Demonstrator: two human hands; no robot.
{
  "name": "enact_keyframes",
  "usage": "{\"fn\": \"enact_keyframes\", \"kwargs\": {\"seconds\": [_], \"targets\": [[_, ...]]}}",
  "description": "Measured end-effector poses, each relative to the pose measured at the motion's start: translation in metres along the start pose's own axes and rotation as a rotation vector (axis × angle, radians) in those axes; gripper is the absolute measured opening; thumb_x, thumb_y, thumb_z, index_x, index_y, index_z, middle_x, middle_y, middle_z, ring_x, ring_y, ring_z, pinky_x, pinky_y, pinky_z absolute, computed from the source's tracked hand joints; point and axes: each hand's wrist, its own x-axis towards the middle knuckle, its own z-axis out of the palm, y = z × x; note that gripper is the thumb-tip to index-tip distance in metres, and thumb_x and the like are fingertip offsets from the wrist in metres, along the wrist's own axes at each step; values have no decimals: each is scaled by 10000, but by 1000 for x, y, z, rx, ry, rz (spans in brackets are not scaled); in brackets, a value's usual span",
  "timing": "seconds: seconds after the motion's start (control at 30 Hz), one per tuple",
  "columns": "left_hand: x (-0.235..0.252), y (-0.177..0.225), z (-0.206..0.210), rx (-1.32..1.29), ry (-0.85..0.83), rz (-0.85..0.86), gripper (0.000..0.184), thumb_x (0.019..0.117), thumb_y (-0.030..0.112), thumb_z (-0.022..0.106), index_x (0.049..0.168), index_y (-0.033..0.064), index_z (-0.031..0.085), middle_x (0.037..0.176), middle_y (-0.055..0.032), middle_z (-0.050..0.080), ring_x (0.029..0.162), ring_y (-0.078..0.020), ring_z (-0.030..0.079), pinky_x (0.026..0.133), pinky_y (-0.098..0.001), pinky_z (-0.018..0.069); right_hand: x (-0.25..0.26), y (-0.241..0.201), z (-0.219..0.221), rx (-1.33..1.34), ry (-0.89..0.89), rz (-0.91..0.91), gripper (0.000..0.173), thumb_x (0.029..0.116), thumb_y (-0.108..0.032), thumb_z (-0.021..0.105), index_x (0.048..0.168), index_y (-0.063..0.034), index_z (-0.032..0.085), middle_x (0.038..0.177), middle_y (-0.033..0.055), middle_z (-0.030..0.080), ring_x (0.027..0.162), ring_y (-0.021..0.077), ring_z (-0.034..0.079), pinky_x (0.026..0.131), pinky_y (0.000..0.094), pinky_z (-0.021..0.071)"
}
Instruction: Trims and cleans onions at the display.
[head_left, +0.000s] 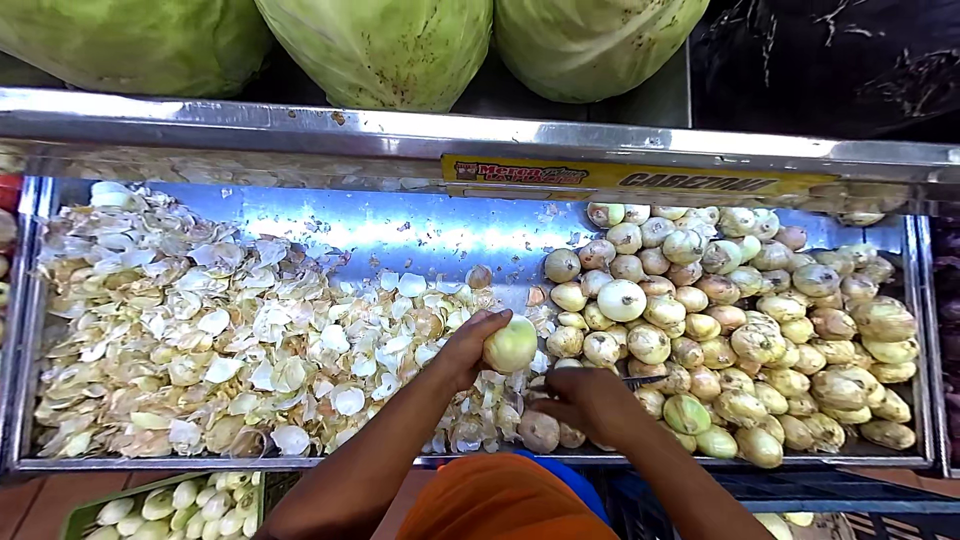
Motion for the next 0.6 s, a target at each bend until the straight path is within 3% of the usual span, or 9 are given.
{"fn": "enact_keyframes", "kwargs": {"seconds": [0.07, 0.13, 0.27, 0.37, 0.5, 0.6], "targets": [[-6, -2, -1, 113, -37, 82, 372, 980, 407, 642, 1232, 138, 591, 1037, -124, 688, 874, -215, 678, 757, -394, 573, 3, 6, -13, 192, 175, 116, 444, 941, -566, 665, 885, -127, 704, 698, 19, 630, 644, 200, 630, 612, 489, 549], [-10, -3, 0, 180, -86, 120, 406, 922, 367, 699, 1241, 138, 596, 1024, -128, 692, 847, -213, 680, 741, -394, 576, 15, 6, -17, 344, 316, 234, 464, 951, -588, 642, 863, -133, 660, 634, -1, 579, 566, 156, 580, 543, 421, 510], [-7, -4, 6, 133, -101, 131, 427, 890, 356, 735, 1229, 131, 602, 1008, -147, 691, 831, -223, 682, 728, -398, 580, 28, -5, -3, 480, 337, 323, 491, 921, -619, 669, 932, -130, 630, 661, 14, 561, 580, 185, 558, 553, 439, 497], [-8, -1, 1, 48, -89, 131, 393, 929, 371, 689, 1230, 135, 599, 1029, -129, 688, 869, -210, 679, 761, -393, 579, 17, -8, 11, 546, 292, 284, 508, 872, -620, 723, 943, -123, 649, 682, -2, 584, 596, 150, 568, 571, 387, 512], [-12, 3, -9, -61, -79, 88, 349, 968, 432, 633, 1176, 152, 625, 1055, -110, 683, 927, -208, 676, 795, -392, 574, 7, -1, 0, 390, 130, 206, 478, 854, -611, 747, 922, -147, 658, 697, -23, 584, 627, 131, 566, 609, 383, 510], [-14, 5, -7, -85, -86, 14, 456, 970, 496, 624, 1274, 156, 616, 1111, -122, 693, 985, -234, 690, 836, -424, 583, 11, -4, -16, 181, 179, 115, 533, 818, -676, 744, 897, -155, 662, 667, -36, 553, 597, 130, 545, 577, 389, 503]]}}
